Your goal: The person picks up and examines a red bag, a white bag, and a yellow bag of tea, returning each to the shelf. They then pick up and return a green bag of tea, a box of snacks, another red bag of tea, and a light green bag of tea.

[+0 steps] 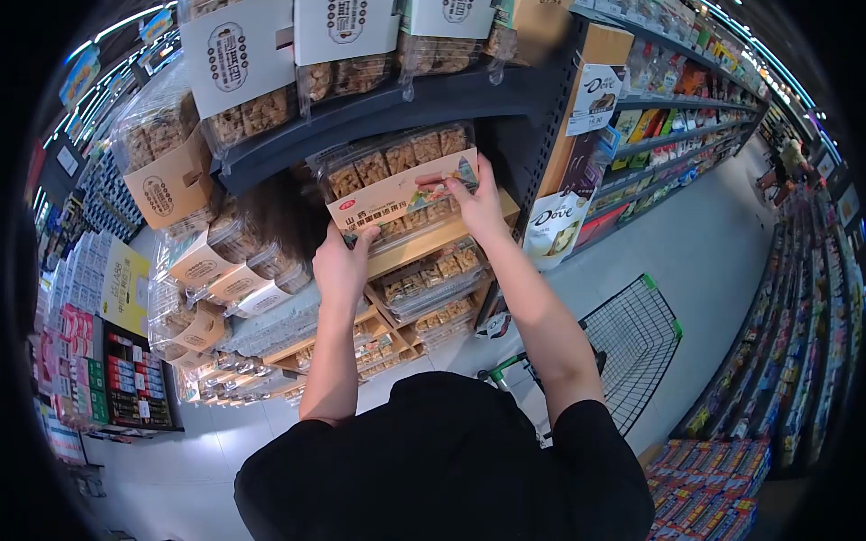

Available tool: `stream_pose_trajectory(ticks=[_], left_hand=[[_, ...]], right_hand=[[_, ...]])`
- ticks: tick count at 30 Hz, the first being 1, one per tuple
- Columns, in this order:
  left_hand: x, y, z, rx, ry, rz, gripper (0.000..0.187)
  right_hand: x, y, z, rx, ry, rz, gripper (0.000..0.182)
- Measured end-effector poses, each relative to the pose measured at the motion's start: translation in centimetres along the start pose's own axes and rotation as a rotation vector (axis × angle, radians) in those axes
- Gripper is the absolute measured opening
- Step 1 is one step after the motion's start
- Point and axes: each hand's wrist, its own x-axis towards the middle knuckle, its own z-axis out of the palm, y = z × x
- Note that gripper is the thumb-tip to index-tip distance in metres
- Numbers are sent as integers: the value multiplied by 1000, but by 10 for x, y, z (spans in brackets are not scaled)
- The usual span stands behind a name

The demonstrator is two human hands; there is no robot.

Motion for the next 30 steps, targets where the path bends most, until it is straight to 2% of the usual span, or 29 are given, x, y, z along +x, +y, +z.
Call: stream_pose_trajectory(ticks=[1, 4, 5, 6, 7, 8, 10, 11, 12, 14, 15, 17, 18, 20, 21, 23, 25, 26, 27, 29, 30], left_hand=[[-2, -5, 2, 13, 19, 22, 61], [-12, 2, -2, -37, 7, 44, 58], [-17, 7, -6, -158, -65, 11, 59], [-22, -4, 4, -246, -10, 74, 71], [-27, -16, 15, -73, 123, 155, 84], [-39, -14, 13, -10, 157, 175, 88], [-70, -4, 7, -86, 262, 356, 74], [-83, -9, 13, -181, 290, 542, 65], [-102, -12, 27, -255, 255, 611, 61], [-135, 9, 49, -553, -59, 834, 35], [-155, 10, 64, -503, -421, 740, 36], [-184, 29, 116, -477, -900, 812, 34], [-200, 42, 137, -449, -1124, 838, 36], [-235, 46, 187, -349, -1297, 1106, 41], [-255, 39, 217, -341, -1321, 1093, 41], [-292, 19, 264, -149, -1613, 1342, 55], [-313, 29, 285, 12, -1751, 1302, 61], [-319, 40, 292, 86, -1851, 1241, 66], [-326, 39, 302, 79, -1878, 1255, 67], [-340, 46, 309, 116, -1935, 1301, 63], [-347, 52, 310, 116, -1930, 1314, 63]], right_hand=[[-1, 5, -3, -28, 39, -20, 60], [-18, -4, 5, -466, 213, -135, 77], [-26, 6, 4, -430, 235, -142, 84], [-45, -28, 13, -764, 233, -221, 88], [-64, -44, 17, -808, 227, -246, 87], [-88, -57, 18, -822, 210, -280, 86], [-147, -74, 12, -846, 181, -275, 79], [-174, -77, 4, -823, 183, -364, 74], [-210, -81, -5, -921, 187, -295, 69], [-288, -78, -29, -961, 251, -146, 60], [-327, -78, -39, -989, 334, -24, 56], [-402, -88, -57, -1010, 451, 232, 53], [-436, -100, -67, -1104, 474, 255, 53], [-504, -125, -81, -1170, 506, 494, 55], [-535, -139, -85, -1223, 502, 581, 58], [-586, -166, -86, -1346, 465, 672, 66], [-657, -176, -90, -1407, 282, 1101, 75], [-698, -166, -93, -1522, 257, 1179, 59], [-712, -158, -102, -1528, 285, 1180, 59], [-733, -156, -123, -1391, 357, 1563, 39], [-738, -162, -133, -1395, 370, 1560, 39]])
